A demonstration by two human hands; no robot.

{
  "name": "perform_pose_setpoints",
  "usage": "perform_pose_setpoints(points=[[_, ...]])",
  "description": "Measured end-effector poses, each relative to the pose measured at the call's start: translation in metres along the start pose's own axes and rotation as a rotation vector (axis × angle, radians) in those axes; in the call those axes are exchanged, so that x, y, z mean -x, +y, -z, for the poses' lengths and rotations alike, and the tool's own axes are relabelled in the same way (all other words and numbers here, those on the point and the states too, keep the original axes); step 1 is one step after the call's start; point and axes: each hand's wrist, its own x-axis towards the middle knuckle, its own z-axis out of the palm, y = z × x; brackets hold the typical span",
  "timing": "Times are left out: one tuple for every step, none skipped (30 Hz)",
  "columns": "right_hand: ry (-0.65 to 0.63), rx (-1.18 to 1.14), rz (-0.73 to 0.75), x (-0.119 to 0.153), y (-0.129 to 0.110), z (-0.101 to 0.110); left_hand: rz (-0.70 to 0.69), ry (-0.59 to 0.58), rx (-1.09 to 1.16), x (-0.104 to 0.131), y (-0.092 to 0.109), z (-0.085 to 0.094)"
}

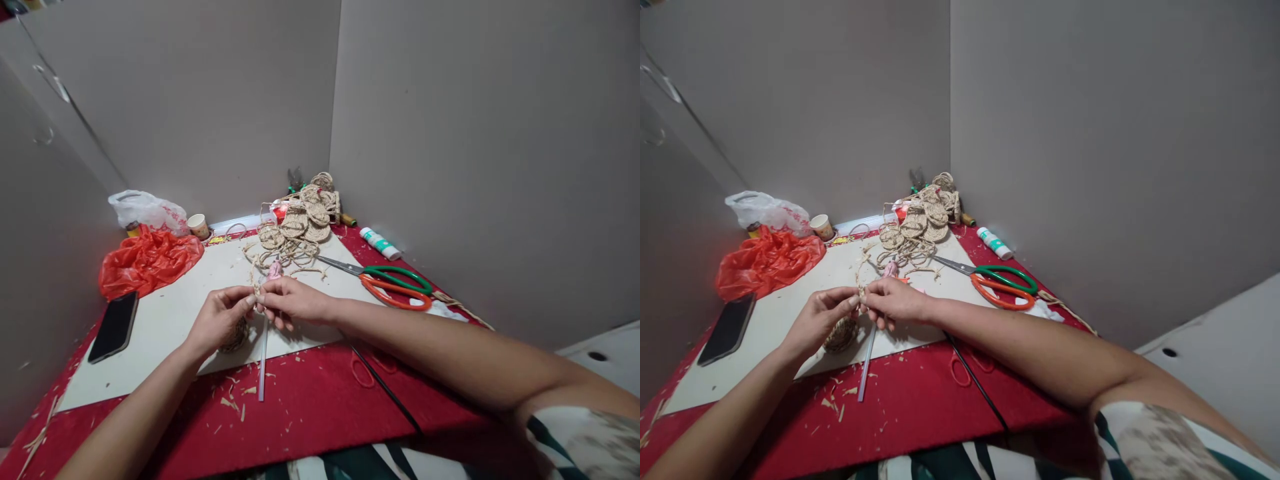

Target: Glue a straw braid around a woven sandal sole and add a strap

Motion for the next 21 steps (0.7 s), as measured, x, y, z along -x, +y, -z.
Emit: perform_pose_setpoints(points=[[-0.006, 0.011, 0.000, -0.0003, 0.0007, 0.0006, 0.015, 0.004, 0.013, -0.0001, 0.0006, -0.0001], [-0.014, 0.022, -0.001, -0.0005, 0.0015, 0.0010, 0.028, 0.013, 0.023, -0.0003, 0.0012, -0.0002], [-0.022, 0.031, -0.003, -0.0008, 0.0023, 0.0013, 0.041, 0.027, 0.028, -0.0006, 0.0016, -0.0005], [-0.030, 0.040, -0.006, -0.0010, 0.0031, 0.0015, 0.052, 0.046, 0.028, -0.0009, 0.0018, -0.0007], [-0.034, 0.050, -0.012, -0.0012, 0.0038, 0.0017, 0.061, 0.065, 0.025, -0.0012, 0.0019, -0.0010], [-0.034, 0.060, -0.018, -0.0013, 0.0043, 0.0018, 0.069, 0.081, 0.018, -0.0014, 0.0018, -0.0012], [-0.031, 0.068, -0.025, -0.0014, 0.0046, 0.0020, 0.074, 0.095, 0.009, -0.0016, 0.0016, -0.0014], [-0.024, 0.073, -0.031, -0.0016, 0.0047, 0.0022, 0.077, 0.105, -0.001, -0.0018, 0.0013, -0.0016], [-0.015, 0.076, -0.036, -0.0017, 0.0048, 0.0022, 0.076, 0.112, -0.014, -0.0019, 0.0009, -0.0018], [-0.006, 0.077, -0.039, -0.0020, 0.0047, 0.0022, 0.072, 0.115, -0.026, -0.0020, 0.0004, -0.0020], [0.004, 0.079, -0.042, -0.0022, 0.0047, 0.0020, 0.064, 0.120, -0.040, -0.0022, 0.0000, -0.0022], [0.013, 0.082, -0.044, -0.0025, 0.0047, 0.0017, 0.054, 0.126, -0.055, -0.0023, -0.0005, -0.0025], [0.022, 0.087, -0.045, -0.0029, 0.0048, 0.0014, 0.045, 0.131, -0.071, -0.0025, -0.0010, -0.0028], [0.028, 0.092, -0.047, -0.0033, 0.0051, 0.0010, 0.038, 0.137, -0.086, -0.0027, -0.0014, -0.0031], [0.031, 0.094, -0.048, -0.0037, 0.0054, 0.0007, 0.037, 0.139, -0.096, -0.0029, -0.0018, -0.0032], [0.030, 0.096, -0.049, -0.0041, 0.0058, 0.0005, 0.043, 0.130, -0.102, -0.0031, -0.0021, -0.0032], [0.027, 0.095, -0.051, -0.0045, 0.0063, 0.0004, 0.053, 0.113, -0.103, -0.0033, -0.0025, -0.0030], [0.021, 0.098, -0.053, -0.0049, 0.0068, 0.0004, 0.066, 0.088, -0.099, -0.0035, -0.0029, -0.0027], [0.019, 0.102, -0.056, -0.0052, 0.0071, 0.0004, 0.077, 0.064, -0.092, -0.0036, -0.0034, -0.0022], [0.021, 0.106, -0.059, -0.0053, 0.0072, 0.0002, 0.083, 0.042, -0.081, -0.0037, -0.0041, -0.0017], [0.025, 0.107, -0.064, -0.0053, 0.0070, -0.0001, 0.080, 0.027, -0.067, -0.0037, -0.0049, -0.0013]])
